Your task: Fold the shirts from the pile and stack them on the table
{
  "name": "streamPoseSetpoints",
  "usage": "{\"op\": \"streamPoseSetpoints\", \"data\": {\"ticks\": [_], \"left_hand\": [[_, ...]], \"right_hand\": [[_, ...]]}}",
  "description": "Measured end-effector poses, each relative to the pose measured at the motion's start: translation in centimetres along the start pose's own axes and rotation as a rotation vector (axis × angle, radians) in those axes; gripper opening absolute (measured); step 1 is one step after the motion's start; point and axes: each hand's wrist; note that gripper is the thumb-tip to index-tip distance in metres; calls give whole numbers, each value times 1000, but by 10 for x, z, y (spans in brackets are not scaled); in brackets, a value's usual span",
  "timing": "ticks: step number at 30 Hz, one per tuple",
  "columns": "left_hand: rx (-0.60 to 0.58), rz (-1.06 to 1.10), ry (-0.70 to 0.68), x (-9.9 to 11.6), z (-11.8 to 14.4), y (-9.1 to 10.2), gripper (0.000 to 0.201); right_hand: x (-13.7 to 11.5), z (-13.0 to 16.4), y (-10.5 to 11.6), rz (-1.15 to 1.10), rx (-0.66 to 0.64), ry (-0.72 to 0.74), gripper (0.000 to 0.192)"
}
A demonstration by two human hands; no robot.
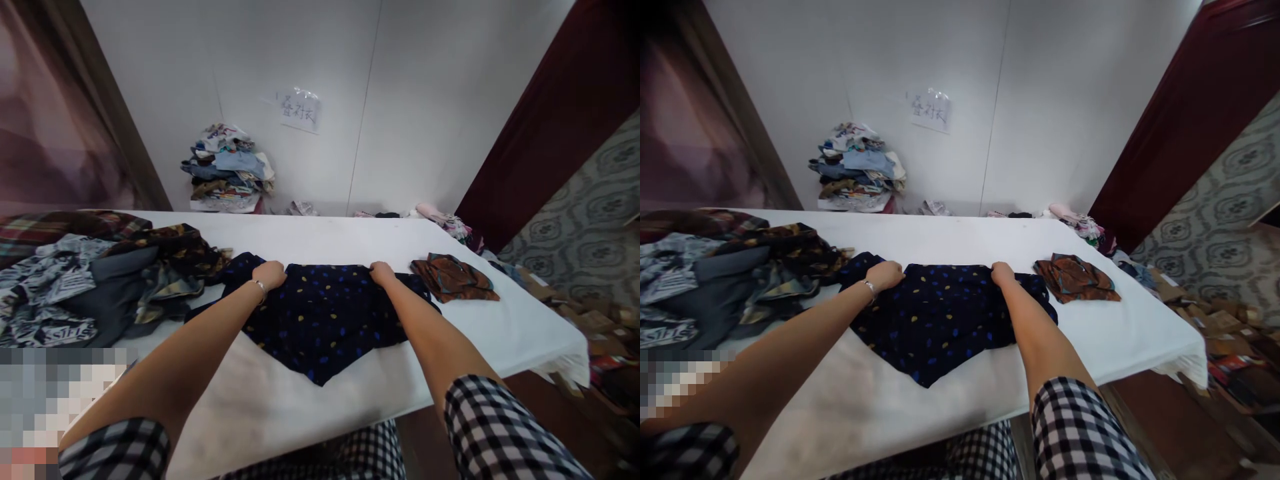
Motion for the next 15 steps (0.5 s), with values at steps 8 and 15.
{"op": "streamPoseSetpoints", "data": {"ticks": [8, 15], "left_hand": [[565, 194, -65, 26, -35, 71, 42], [544, 274, -439, 12, -7, 16, 48]], "right_hand": [[-9, -38, 52, -277, 328, 19, 57], [12, 19, 35, -559, 80, 174, 43]]}}
Point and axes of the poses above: each hand's wrist, its own z-axis away from the middle knuckle, its own y-axis out of the back of the hand, x = y × z, and after that the axes turned 5 degrees about -y, right-handed
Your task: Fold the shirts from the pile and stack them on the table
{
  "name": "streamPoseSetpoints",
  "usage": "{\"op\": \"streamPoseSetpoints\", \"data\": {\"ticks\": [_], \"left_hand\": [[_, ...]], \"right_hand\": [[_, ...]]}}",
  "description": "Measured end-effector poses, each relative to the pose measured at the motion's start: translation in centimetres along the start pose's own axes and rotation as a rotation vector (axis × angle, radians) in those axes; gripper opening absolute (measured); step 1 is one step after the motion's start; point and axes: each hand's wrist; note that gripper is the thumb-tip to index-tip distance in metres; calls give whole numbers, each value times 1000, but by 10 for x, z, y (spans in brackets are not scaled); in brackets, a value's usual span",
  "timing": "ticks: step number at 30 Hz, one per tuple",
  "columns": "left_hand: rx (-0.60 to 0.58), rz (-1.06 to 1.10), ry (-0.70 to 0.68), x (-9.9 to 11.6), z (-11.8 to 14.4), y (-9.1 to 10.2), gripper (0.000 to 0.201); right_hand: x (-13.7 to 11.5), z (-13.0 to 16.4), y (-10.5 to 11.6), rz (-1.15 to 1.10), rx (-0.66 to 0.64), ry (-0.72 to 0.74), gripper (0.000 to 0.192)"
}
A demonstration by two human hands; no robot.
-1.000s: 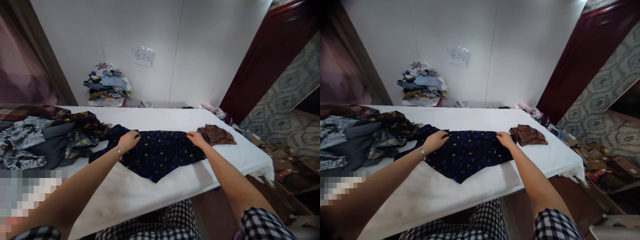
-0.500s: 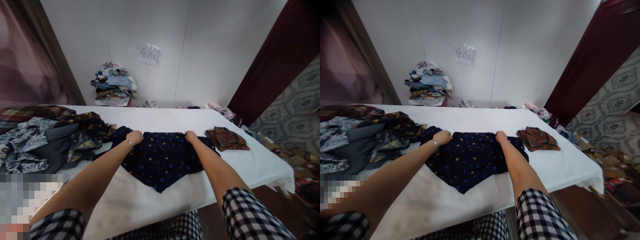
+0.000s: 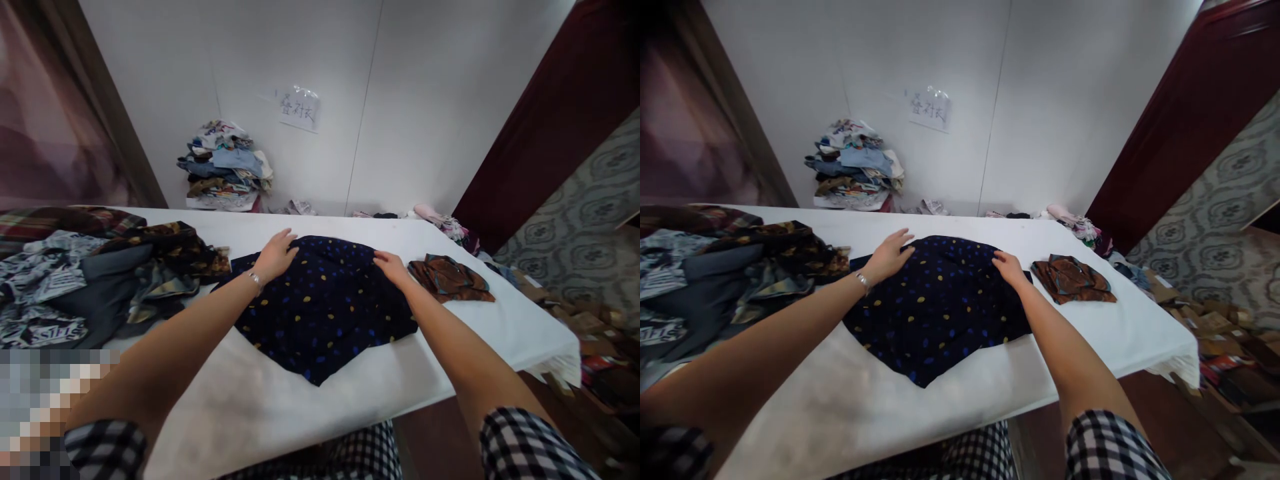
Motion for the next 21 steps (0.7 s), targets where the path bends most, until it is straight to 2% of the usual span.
{"op": "streamPoseSetpoints", "data": {"ticks": [2, 4, 8, 11, 14, 16, 18, 21], "left_hand": [[-49, -15, -96, -3, 37, 3, 41], [-88, -30, -175, -4, 76, 12, 37], [-209, -11, -226, -2, 145, 27, 36], [-291, -11, -268, -5, 177, 25, 33], [-341, -66, -284, -14, 185, 19, 43], [-360, -92, -287, -21, 182, 18, 49], [-386, -95, -284, -25, 179, 21, 52], [-415, -79, -265, -24, 180, 29, 50]], "right_hand": [[9, 38, 4, 41, -94, 91, 30], [14, 82, 8, 80, -167, 189, 28], [8, 168, 5, 156, -382, 441, 35], [-6, 209, -15, 275, -497, 619, 51], [-20, 223, -43, 404, -521, 657, 59], [-26, 222, -56, 451, -521, 665, 52], [-28, 218, -60, 441, -509, 689, 42], [-23, 217, -50, 315, -415, 748, 38]]}}
Point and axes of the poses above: each hand's wrist, its own z-axis away from the middle knuckle, its own y-axis out of the back of the hand, x = y × z, and after that the axes turned 5 degrees about -y, right-handed
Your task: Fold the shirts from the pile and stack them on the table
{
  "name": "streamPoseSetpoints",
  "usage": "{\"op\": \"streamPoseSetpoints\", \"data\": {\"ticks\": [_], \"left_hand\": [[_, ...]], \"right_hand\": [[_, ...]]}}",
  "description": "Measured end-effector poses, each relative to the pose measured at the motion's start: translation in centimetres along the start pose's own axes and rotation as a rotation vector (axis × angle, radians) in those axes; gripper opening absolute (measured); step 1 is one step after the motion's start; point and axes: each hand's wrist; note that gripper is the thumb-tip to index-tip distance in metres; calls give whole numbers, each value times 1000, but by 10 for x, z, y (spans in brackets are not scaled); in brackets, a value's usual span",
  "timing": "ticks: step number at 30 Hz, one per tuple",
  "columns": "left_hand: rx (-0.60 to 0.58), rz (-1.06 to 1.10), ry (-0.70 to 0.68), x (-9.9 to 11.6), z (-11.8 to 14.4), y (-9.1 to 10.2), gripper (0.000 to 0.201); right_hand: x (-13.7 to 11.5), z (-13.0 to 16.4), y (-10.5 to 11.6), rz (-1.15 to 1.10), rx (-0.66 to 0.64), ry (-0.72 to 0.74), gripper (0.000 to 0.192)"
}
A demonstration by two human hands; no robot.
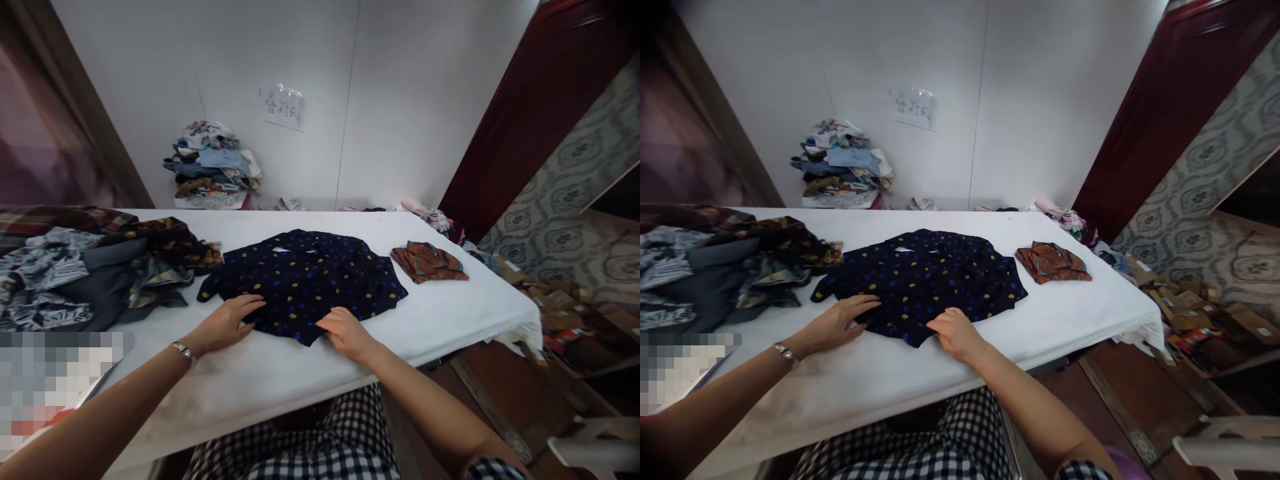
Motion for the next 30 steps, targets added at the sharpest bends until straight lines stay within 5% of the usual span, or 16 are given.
{"op": "streamPoseSetpoints", "data": {"ticks": [4, 9, 15, 17, 22, 27, 30], "left_hand": [[13, 30, 31, 12, 4, 3, 48], [117, 103, 145, 32, -13, 18, 31], [580, 210, 395, 60, -4, 74, 24], [545, 191, 377, 66, 10, 81, 23], [69, 362, 267, 80, 28, 62, 24], [278, 631, 373, 111, -9, 60, 27], [346, 775, 275, 143, -51, 72, 29]], "right_hand": [[7, 22, 9, -74, 173, -3, 41], [2, 35, 2, -96, 96, -81, 41], [7, 50, 3, -43, 271, -125, 47], [20, 57, 7, 5, 335, -178, 52], [43, 64, 19, 47, 354, -298, 55], [0, 42, 5, -106, 103, -142, 79], [-31, 14, -12, -278, 102, -180, 90]]}}
Point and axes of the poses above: each hand's wrist, its own z-axis away from the middle knuckle, its own y-axis out of the back of the hand, x = y × z, and after that the axes turned 5 degrees about -y, right-handed
